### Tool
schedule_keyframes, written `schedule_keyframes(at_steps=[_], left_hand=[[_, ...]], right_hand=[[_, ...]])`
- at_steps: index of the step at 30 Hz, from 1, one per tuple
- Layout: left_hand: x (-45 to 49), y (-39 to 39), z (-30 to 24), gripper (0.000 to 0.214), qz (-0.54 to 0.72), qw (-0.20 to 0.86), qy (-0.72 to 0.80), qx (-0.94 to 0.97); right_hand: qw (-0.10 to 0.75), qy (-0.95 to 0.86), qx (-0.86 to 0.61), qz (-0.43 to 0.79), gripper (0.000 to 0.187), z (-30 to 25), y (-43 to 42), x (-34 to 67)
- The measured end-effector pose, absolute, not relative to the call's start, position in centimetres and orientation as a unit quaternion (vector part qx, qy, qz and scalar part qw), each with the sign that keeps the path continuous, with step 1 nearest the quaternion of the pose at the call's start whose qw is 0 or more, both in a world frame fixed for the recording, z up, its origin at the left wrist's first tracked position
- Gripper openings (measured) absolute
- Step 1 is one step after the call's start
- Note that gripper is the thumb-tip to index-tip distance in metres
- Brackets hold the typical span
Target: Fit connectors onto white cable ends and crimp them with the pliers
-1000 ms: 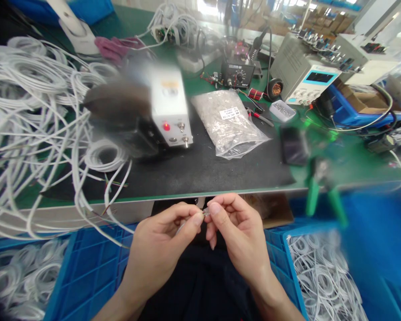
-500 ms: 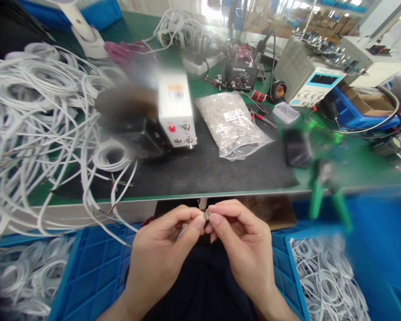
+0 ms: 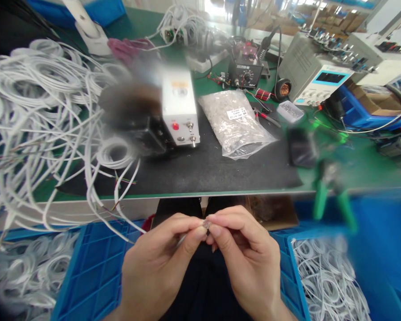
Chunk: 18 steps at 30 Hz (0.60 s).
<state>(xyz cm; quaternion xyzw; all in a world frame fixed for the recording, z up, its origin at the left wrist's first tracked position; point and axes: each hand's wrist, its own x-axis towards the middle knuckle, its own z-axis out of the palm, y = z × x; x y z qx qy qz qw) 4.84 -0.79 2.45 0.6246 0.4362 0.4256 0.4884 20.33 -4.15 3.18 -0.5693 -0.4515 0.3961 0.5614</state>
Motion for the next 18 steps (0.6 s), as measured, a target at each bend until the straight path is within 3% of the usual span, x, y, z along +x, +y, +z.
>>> schedule_keyframes(at_steps=[18], left_hand=[[4.57, -0.97, 2.42, 0.020, 0.466, 0.441, 0.429, 0.636]], right_hand=[[0.579, -0.473, -0.557, 0.363, 0.024, 2.72, -4.86, 19.81]])
